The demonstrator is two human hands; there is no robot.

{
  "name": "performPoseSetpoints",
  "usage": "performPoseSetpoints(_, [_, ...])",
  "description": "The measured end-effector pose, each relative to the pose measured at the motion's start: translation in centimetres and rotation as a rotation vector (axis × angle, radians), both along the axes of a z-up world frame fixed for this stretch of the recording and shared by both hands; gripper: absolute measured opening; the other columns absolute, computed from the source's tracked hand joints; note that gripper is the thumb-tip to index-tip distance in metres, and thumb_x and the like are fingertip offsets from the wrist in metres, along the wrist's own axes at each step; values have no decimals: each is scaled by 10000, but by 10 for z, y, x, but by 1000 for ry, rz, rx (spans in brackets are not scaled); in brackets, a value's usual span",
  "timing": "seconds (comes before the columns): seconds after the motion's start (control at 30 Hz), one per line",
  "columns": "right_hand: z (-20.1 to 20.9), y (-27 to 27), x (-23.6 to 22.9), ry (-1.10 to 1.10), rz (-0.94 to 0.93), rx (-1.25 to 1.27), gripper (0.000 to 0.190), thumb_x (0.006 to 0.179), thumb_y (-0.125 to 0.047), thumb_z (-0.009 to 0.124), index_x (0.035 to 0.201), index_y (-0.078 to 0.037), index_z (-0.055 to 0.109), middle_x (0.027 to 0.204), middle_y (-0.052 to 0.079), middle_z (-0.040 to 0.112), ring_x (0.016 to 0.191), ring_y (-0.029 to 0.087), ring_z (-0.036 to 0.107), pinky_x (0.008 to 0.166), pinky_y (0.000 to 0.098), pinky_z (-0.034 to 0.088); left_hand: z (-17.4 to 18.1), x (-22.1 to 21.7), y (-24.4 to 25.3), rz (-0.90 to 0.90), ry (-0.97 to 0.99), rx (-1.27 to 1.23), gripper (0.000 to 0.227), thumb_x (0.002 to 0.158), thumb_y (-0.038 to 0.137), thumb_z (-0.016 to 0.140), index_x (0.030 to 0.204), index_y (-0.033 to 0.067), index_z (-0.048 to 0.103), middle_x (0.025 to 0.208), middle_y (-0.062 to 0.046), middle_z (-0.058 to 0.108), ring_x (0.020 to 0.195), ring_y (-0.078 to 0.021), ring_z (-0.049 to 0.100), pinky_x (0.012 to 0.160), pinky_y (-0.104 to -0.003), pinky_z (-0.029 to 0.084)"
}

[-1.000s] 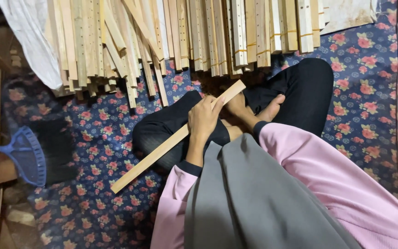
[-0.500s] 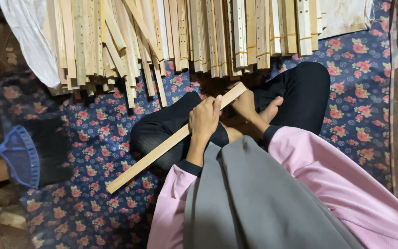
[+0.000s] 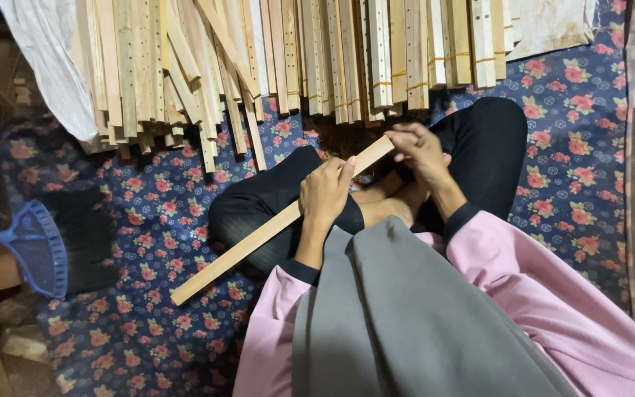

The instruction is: The person is wrapping the ends of thin wooden slats with a small piece of material, likely tape or a rubber band, while sitting on the floor.

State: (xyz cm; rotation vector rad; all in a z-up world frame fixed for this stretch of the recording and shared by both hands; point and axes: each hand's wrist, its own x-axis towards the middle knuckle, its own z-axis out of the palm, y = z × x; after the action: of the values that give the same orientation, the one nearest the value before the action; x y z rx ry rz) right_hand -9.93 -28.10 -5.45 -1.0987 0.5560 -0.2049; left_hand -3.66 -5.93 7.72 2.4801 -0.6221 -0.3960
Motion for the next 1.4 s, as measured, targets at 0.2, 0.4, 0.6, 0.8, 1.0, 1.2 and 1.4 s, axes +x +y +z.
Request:
performPoseSetpoints(0.2, [38, -22, -3, -251, 133, -133, 569, 824, -224, 793, 1278, -2, 531, 1095, 216, 716, 551, 51, 603, 457, 151, 483, 6, -5, 2, -11, -32, -24, 506, 964, 621, 523, 938, 147, 697, 856, -109, 733, 867, -369, 742, 772, -493, 582])
performPoseSetpoints(0.4, [53, -6, 24, -362, 383, -256, 711, 749, -147, 883, 1332, -29, 494, 1072, 211, 729, 513, 90, 611, 466, 167, 474, 17, -3, 4, -6, -2, -16, 479, 946, 627, 566, 948, 166, 695, 866, -93, 737, 877, -345, 746, 794, -480, 582])
performPoseSetpoints(0.6, [80, -1, 25, -334, 477, -339, 730, 788, -164, 863, 1381, -34, 458, 1105, 209, 714, 658, 84, 621, 538, 207, 506, 18, -3, 5, -28, 31, -44, 431, 943, 590, 586, 976, 175, 701, 915, -91, 748, 930, -347, 740, 830, -486, 574])
performPoseSetpoints(0.8, [49, 29, 5, -275, 480, -51, 560, 833, -246, 713, 1301, -4, 523, 719, 85, 648, 537, 43, 501, 462, 192, 396, 26, -1, 7, 30, 131, -34, 425, 941, 585, 590, 991, 183, 717, 946, -97, 751, 972, -363, 729, 876, -502, 560])
performPoseSetpoints(1.0, [71, 70, -45, -363, 295, -760, 123, 819, -228, 758, 718, -169, 721, 606, 53, 602, 607, 265, 647, 691, 345, 515, 17, 20, 8, 123, 200, -25, 442, 914, 634, 589, 1022, 231, 736, 979, -71, 762, 1018, -359, 715, 910, -503, 544])
performPoseSetpoints(1.2, [114, 74, -53, -716, 337, -445, 433, 911, -334, 597, 514, -162, 585, 470, -3, 514, 413, 194, 491, 475, 365, 428, 24, 27, 7, 234, 256, -55, 498, 887, 682, 587, 991, 226, 758, 823, -11, 767, 961, -358, 728, 895, -487, 530])
performPoseSetpoints(1.4, [62, 52, -44, -549, 188, 1248, 658, 917, -37, 401, 1574, -72, 409, 1336, 139, 695, 732, 101, 555, 874, 329, 576, 19, 21, 9, 247, 193, -65, 508, 880, 702, 588, 983, 229, 746, 805, -20, 759, 942, -353, 728, 872, -481, 538])
